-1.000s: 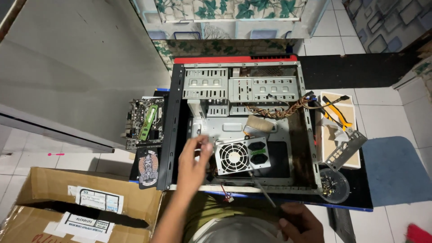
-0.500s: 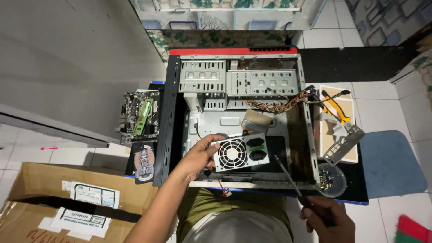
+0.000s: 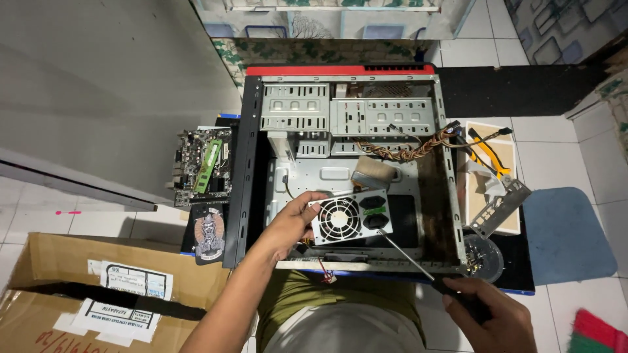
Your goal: Unscrewing a fan from a power supply unit inside a computer case using a screwdriver.
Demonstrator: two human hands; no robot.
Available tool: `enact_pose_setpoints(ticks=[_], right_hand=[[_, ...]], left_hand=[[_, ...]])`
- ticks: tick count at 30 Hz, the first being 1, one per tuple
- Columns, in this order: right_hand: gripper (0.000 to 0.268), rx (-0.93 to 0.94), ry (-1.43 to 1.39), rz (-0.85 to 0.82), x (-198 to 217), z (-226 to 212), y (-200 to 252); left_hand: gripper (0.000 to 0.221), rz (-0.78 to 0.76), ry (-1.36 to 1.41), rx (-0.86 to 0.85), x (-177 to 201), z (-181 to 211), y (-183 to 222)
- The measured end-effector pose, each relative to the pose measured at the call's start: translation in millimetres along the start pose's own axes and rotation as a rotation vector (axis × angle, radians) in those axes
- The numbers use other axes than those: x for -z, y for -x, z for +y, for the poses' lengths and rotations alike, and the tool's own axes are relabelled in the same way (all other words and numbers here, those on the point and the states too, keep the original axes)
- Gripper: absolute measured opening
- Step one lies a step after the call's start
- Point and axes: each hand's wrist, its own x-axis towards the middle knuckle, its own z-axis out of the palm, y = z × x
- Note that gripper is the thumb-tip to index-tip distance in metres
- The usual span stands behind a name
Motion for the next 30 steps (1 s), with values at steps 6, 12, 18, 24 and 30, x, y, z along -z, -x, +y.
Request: enact_pose_setpoints(ticks=[6, 12, 18, 24, 30], right_hand=[[0.026, -0.040, 0.193, -0.061, 4, -13, -6], [0.029, 0.005, 0.236, -0.168, 2, -13, -14], [0.034, 0.165, 0.368, -0.230, -1, -18, -21], [0.030, 0.247, 0.455, -0.216, -6, -26, -22], [0.032, 0.270, 0.490, -0.221, -7, -35, -22]], left_hand=[[0.029, 0.033, -0.091, 0.068, -4, 13, 10], [0.036, 0.033, -0.103, 0.104, -1, 10, 7], [0.031, 0.012, -0.078, 0.124, 0, 10, 4], [0.031, -0.003, -0.047, 0.067, 5, -4, -8], [0.035, 0.023, -0.116, 0.188, -2, 18, 14]])
